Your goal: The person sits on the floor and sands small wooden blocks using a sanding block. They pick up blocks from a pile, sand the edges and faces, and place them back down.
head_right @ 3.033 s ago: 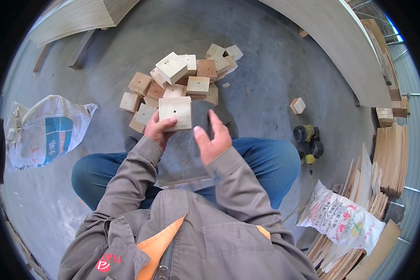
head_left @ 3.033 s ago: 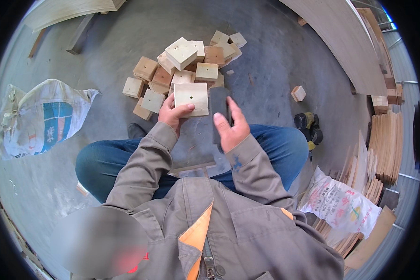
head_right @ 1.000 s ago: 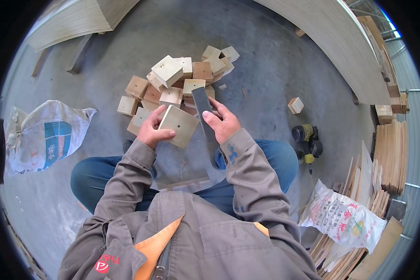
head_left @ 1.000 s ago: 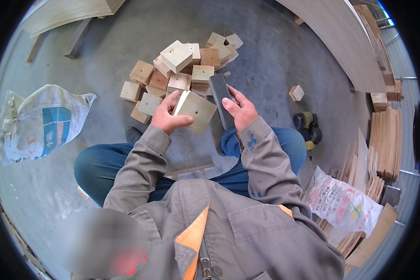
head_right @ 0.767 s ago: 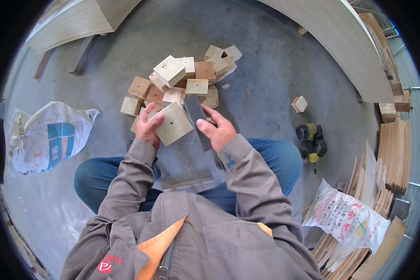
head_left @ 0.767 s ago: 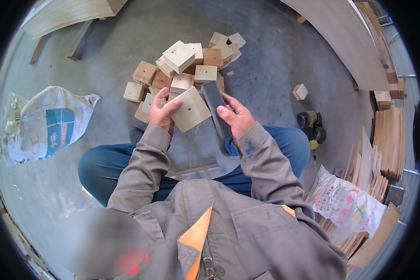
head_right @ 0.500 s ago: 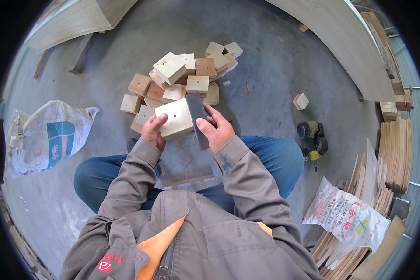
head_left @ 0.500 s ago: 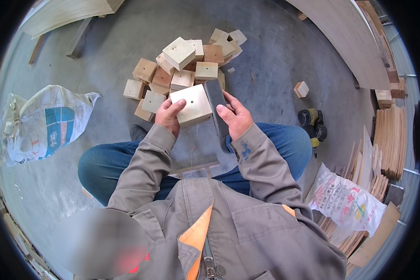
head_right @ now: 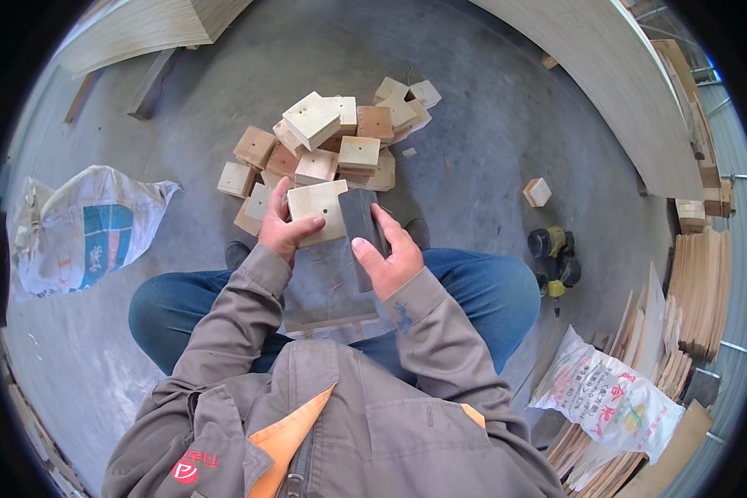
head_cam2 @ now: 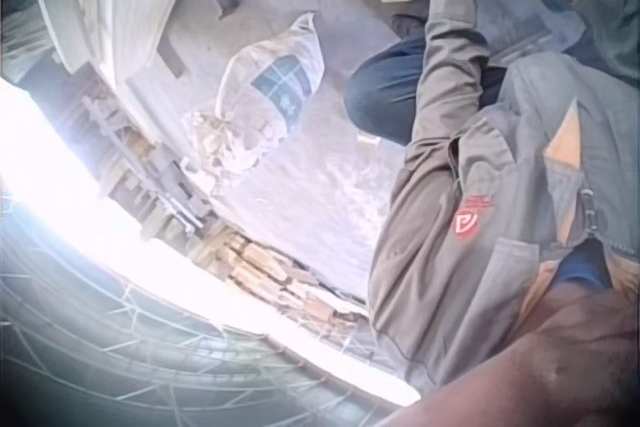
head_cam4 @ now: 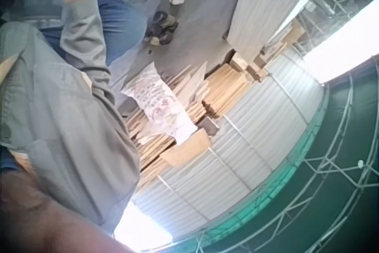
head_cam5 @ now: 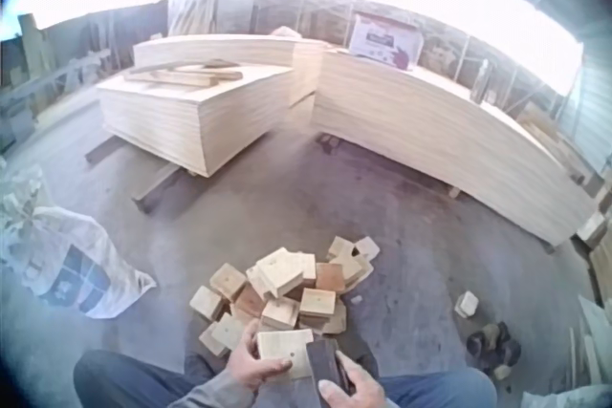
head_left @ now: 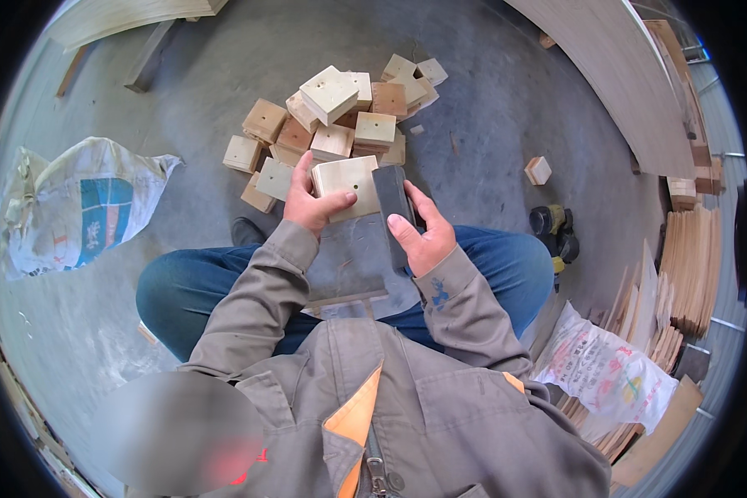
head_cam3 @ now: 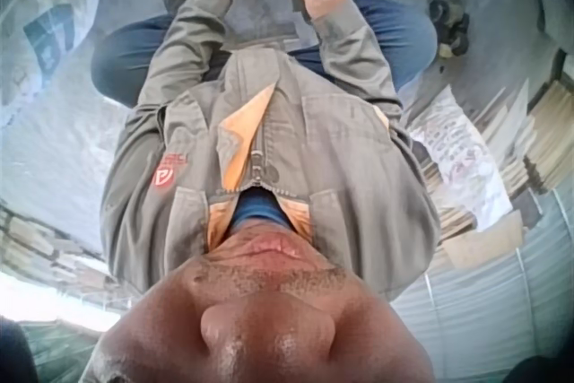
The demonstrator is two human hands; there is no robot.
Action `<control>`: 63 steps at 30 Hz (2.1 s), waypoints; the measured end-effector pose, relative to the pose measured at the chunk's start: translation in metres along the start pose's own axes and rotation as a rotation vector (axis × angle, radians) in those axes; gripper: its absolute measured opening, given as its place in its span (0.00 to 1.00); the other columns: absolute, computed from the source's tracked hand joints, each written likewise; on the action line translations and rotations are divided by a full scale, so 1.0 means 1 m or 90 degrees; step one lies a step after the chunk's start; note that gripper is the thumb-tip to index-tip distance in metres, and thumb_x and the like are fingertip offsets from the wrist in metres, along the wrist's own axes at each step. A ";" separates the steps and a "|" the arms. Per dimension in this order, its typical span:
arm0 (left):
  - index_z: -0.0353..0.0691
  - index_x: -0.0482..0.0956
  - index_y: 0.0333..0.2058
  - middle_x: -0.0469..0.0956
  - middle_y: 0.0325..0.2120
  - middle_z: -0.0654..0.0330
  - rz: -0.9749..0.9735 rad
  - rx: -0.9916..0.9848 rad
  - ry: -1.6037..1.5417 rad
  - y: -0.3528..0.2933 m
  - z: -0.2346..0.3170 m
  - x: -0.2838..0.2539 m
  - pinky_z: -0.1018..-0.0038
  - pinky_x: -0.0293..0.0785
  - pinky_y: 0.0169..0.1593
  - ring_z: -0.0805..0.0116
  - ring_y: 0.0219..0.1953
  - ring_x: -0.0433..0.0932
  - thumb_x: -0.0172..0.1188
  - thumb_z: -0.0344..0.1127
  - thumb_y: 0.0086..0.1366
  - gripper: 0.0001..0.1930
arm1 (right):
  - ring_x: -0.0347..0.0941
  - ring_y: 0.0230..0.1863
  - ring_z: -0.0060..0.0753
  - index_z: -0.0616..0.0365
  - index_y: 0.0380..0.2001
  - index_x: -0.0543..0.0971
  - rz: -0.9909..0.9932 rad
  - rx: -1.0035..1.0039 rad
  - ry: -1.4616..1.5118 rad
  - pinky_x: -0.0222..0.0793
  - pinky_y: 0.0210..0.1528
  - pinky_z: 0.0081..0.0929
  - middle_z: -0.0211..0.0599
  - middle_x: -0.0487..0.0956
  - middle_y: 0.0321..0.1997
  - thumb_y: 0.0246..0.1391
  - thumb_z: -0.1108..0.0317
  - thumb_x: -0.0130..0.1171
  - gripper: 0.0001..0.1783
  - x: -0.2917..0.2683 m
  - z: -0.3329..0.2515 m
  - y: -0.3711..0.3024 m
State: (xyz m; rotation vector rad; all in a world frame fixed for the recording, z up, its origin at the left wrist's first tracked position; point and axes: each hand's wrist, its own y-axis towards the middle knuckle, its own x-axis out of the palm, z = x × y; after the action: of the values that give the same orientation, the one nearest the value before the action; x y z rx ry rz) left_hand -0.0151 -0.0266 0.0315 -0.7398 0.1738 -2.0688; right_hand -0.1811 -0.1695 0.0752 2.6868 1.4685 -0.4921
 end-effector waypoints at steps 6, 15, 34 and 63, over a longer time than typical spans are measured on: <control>0.30 0.46 0.74 0.69 0.61 0.44 -0.080 -0.010 0.019 -0.016 -0.001 0.013 0.61 0.71 0.64 0.54 0.63 0.71 0.80 0.28 0.42 0.64 | 0.76 0.60 0.40 0.66 0.66 0.70 0.105 -0.022 0.021 0.70 0.62 0.32 0.54 0.78 0.61 0.60 0.61 0.63 0.34 -0.006 -0.004 0.052; 0.32 0.49 0.72 0.71 0.59 0.46 0.032 0.019 -0.017 0.005 -0.006 -0.009 0.61 0.72 0.63 0.54 0.59 0.75 0.77 0.24 0.44 0.59 | 0.70 0.68 0.46 0.68 0.70 0.64 -0.013 0.027 -0.036 0.63 0.70 0.34 0.57 0.72 0.67 0.61 0.60 0.61 0.38 0.008 -0.005 -0.005; 0.43 0.64 0.66 0.76 0.56 0.55 0.037 -0.096 -0.159 0.006 0.001 -0.007 0.50 0.78 0.57 0.53 0.57 0.78 0.66 0.40 0.60 0.36 | 0.75 0.58 0.30 0.67 0.69 0.65 0.174 0.195 0.371 0.72 0.60 0.28 0.45 0.77 0.61 0.66 0.68 0.60 0.32 -0.009 0.018 0.058; 0.52 0.66 0.67 0.73 0.61 0.57 0.050 -0.325 -0.280 0.001 -0.001 0.003 0.51 0.70 0.60 0.55 0.60 0.73 0.58 0.59 0.66 0.34 | 0.76 0.56 0.36 0.66 0.68 0.67 0.084 0.063 0.216 0.70 0.60 0.30 0.47 0.78 0.58 0.64 0.61 0.63 0.34 0.008 -0.002 0.047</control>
State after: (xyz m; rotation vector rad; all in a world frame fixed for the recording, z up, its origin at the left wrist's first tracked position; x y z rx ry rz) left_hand -0.0158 -0.0295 0.0313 -1.4519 0.4800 -1.7467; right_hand -0.1378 -0.1885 0.0695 3.0385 1.3498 -0.1060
